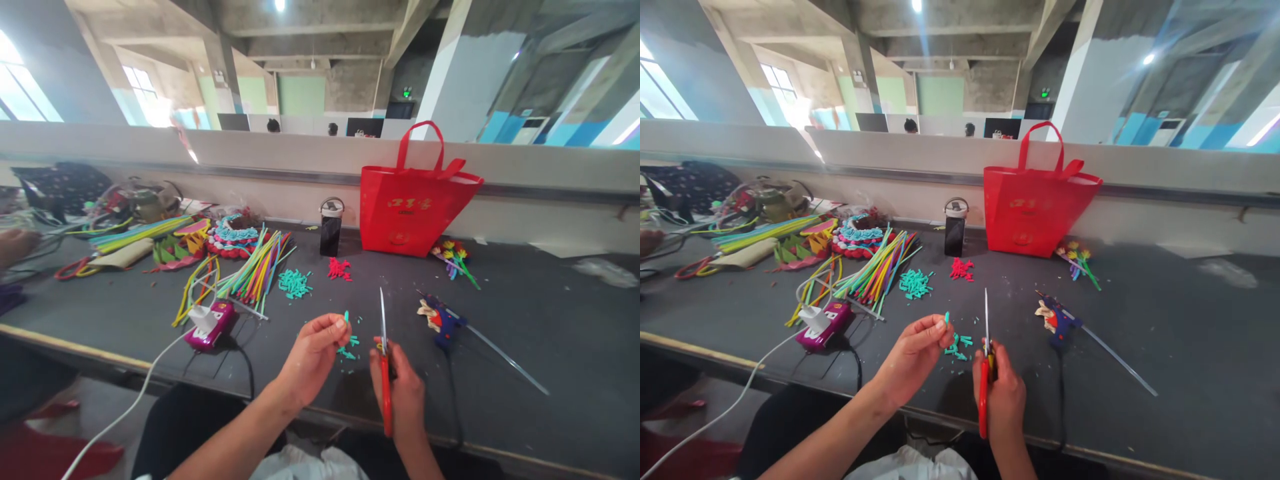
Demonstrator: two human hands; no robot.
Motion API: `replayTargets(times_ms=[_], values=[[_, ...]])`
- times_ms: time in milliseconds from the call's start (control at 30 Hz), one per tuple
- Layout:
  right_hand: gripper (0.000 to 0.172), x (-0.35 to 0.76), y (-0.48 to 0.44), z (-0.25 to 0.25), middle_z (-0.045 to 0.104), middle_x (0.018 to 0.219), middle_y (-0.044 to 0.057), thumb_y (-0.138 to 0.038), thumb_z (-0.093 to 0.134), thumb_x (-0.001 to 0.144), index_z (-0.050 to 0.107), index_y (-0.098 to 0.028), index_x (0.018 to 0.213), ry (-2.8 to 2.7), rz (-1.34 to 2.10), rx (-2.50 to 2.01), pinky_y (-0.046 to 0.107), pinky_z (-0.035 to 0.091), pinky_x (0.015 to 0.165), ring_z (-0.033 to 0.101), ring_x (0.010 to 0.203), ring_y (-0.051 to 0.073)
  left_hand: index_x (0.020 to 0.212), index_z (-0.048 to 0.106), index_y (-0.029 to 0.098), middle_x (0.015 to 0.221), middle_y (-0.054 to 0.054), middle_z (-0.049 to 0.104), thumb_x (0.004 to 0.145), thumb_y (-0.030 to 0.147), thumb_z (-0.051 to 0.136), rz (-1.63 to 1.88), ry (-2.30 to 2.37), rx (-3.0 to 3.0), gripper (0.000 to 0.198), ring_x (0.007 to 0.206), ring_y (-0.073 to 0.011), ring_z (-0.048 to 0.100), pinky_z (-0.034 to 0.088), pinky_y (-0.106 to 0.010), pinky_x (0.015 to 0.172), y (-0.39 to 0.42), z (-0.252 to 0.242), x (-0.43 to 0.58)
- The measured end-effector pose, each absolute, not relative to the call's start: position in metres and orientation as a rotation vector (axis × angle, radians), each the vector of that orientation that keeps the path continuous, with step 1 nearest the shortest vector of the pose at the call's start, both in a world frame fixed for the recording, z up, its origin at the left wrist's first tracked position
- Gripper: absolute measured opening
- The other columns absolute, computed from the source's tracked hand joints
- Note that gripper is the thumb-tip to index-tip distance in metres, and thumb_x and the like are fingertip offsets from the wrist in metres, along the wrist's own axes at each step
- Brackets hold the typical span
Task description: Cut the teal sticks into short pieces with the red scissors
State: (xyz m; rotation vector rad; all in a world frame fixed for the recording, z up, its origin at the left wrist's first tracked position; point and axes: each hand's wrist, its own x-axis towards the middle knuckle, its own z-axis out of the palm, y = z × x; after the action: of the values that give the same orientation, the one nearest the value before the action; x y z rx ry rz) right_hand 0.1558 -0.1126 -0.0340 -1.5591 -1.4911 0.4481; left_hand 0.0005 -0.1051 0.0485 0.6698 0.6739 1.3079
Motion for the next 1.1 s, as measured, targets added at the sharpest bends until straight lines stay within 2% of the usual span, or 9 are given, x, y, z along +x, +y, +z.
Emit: replayTargets(times_ms=[133, 367, 500, 633, 733, 800, 933, 1100], values=[[0.046, 0.165, -0.118, -0.045, 0.074, 0.092, 0.008, -0.052, 0.06, 0.079, 0.066, -0.015, 0.107, -1.378, 0.605, -1.53, 0.025, 0.052, 0.065, 0.069, 0.072, 0.019, 0.071, 0.065, 0.014, 0.067, -0.001, 0.055, 0.076, 0.023, 0.072, 1.284, 0.666, 0.647, 0.012, 0.067, -0.0119, 0.047, 0.035, -0.025, 0.069, -0.103, 0.048, -0.007], [0.053, 0.186, -0.127, -0.022, 0.063, 0.069, -0.001, -0.048, 0.069, 0.074, 0.062, -0.015, 0.116, -1.29, 1.14, -1.366, 0.021, 0.047, 0.046, 0.06, 0.055, 0.015, 0.071, 0.068, 0.015, 0.068, 0.0, 0.06, 0.072, 0.021, 0.073, 1.432, 1.095, 0.85, 0.009, 0.068, -0.0117, 0.049, 0.036, -0.024, 0.07, -0.09, 0.042, -0.03], [0.048, 0.194, -0.13, -0.02, 0.066, 0.071, 0.0, -0.043, 0.067, 0.076, 0.062, -0.017, 0.116, -1.365, 1.19, -1.261, 0.023, 0.052, 0.054, 0.064, 0.061, 0.016, 0.073, 0.068, 0.015, 0.069, -0.001, 0.061, 0.073, 0.026, 0.074, 1.466, 1.09, 0.848, 0.013, 0.069, -0.0125, 0.051, 0.037, -0.024, 0.07, -0.087, 0.04, -0.035], [0.038, 0.183, -0.134, -0.027, 0.07, 0.077, 0.003, -0.036, 0.063, 0.081, 0.065, -0.016, 0.113, -1.516, 0.962, -1.284, 0.023, 0.055, 0.06, 0.067, 0.063, 0.016, 0.076, 0.064, 0.014, 0.069, 0.0, 0.054, 0.074, 0.027, 0.075, 1.302, 0.728, 0.622, 0.017, 0.063, -0.0104, 0.048, 0.037, -0.024, 0.062, -0.091, 0.041, -0.026], [0.037, 0.166, -0.137, -0.031, 0.073, 0.099, 0.009, -0.034, 0.063, 0.083, 0.064, -0.016, 0.115, -1.647, 0.631, -1.242, 0.026, 0.057, 0.072, 0.071, 0.083, 0.019, 0.079, 0.063, 0.013, 0.069, 0.001, 0.049, 0.078, 0.025, 0.072, 1.211, 0.552, 0.502, 0.015, 0.06, -0.0084, 0.045, 0.036, -0.022, 0.06, -0.098, 0.043, -0.015], [0.037, 0.157, -0.137, -0.033, 0.072, 0.106, 0.01, -0.031, 0.062, 0.085, 0.061, -0.016, 0.12, -1.719, 0.41, -1.197, 0.028, 0.057, 0.079, 0.07, 0.092, 0.02, 0.078, 0.062, 0.012, 0.069, 0.001, 0.047, 0.081, 0.024, 0.07, 1.176, 0.494, 0.467, 0.015, 0.06, -0.0079, 0.043, 0.036, -0.022, 0.06, -0.104, 0.045, -0.009], [0.041, 0.15, -0.133, -0.035, 0.07, 0.109, 0.011, -0.023, 0.058, 0.087, 0.056, -0.017, 0.127, -1.824, 0.176, -1.119, 0.033, 0.056, 0.085, 0.068, 0.098, 0.021, 0.07, 0.061, 0.012, 0.067, 0.001, 0.047, 0.081, 0.025, 0.069, 1.159, 0.466, 0.451, 0.019, 0.062, -0.0095, 0.044, 0.038, -0.024, 0.064, -0.113, 0.046, -0.002], [0.042, 0.152, -0.13, -0.032, 0.07, 0.104, 0.009, -0.021, 0.055, 0.087, 0.054, -0.019, 0.129, -1.858, 0.116, -1.098, 0.033, 0.056, 0.08, 0.068, 0.092, 0.021, 0.067, 0.06, 0.013, 0.064, 0.001, 0.047, 0.076, 0.028, 0.074, 1.203, 0.492, 0.455, 0.023, 0.061, -0.0105, 0.044, 0.039, -0.025, 0.067, -0.117, 0.048, 0.001]])
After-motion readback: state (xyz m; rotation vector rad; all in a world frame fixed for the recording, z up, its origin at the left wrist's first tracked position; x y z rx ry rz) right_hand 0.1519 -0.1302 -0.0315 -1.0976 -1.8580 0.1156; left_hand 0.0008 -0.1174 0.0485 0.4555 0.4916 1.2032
